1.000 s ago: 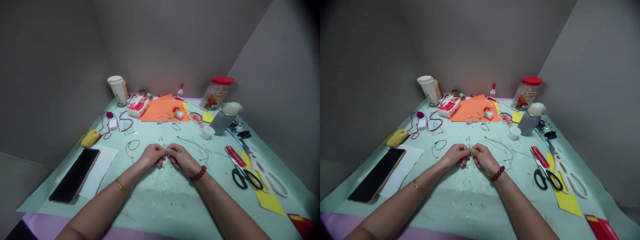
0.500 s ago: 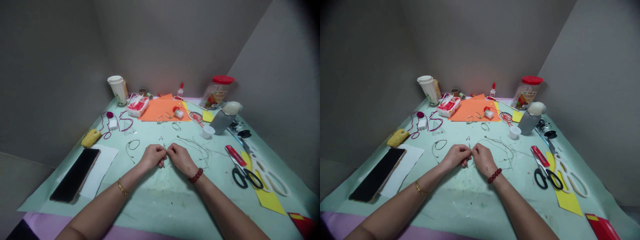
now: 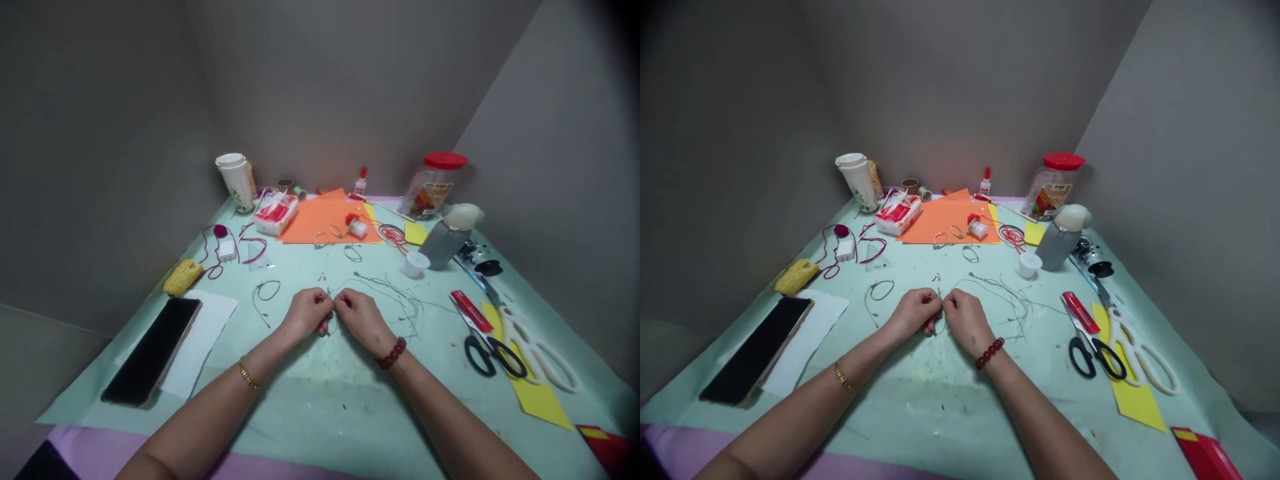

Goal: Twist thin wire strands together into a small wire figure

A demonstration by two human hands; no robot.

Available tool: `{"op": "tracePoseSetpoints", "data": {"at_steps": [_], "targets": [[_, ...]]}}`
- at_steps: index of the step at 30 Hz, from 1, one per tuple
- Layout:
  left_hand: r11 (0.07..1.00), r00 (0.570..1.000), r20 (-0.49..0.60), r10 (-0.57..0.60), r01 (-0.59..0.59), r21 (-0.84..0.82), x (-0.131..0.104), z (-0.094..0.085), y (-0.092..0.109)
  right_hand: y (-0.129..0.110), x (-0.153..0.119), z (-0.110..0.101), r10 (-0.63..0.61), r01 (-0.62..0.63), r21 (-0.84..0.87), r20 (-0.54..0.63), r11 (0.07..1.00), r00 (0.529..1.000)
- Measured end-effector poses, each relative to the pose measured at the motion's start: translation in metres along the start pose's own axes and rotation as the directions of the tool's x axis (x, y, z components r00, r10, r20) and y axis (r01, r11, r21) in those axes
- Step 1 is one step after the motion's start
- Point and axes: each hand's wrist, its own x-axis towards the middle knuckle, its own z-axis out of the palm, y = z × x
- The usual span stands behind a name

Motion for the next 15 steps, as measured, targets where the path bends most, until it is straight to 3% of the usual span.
{"op": "tracePoseSetpoints", "data": {"at_steps": [8, 12, 15], "targets": [[0.998, 0.999, 0.005, 0.046, -0.046, -0.049, -0.001, -0.0003, -0.0035, 0.0027, 0.0012, 0.0015, 0.046, -0.047, -0.009, -0.063, 0.999, 0.997], [0.996, 0.998, 0.012, 0.067, -0.066, -0.068, -0.002, 0.0003, -0.0036, 0.0019, -0.0029, 0.0016, -0.084, 0.082, -0.018, -0.217, 0.996, 0.973], [0.995, 0.997, 0.011, 0.072, -0.071, -0.071, -0.0025, 0.0001, -0.0035, -0.0006, -0.0046, 0.0014, -0.179, 0.171, -0.053, -0.241, 0.984, 0.954]]}}
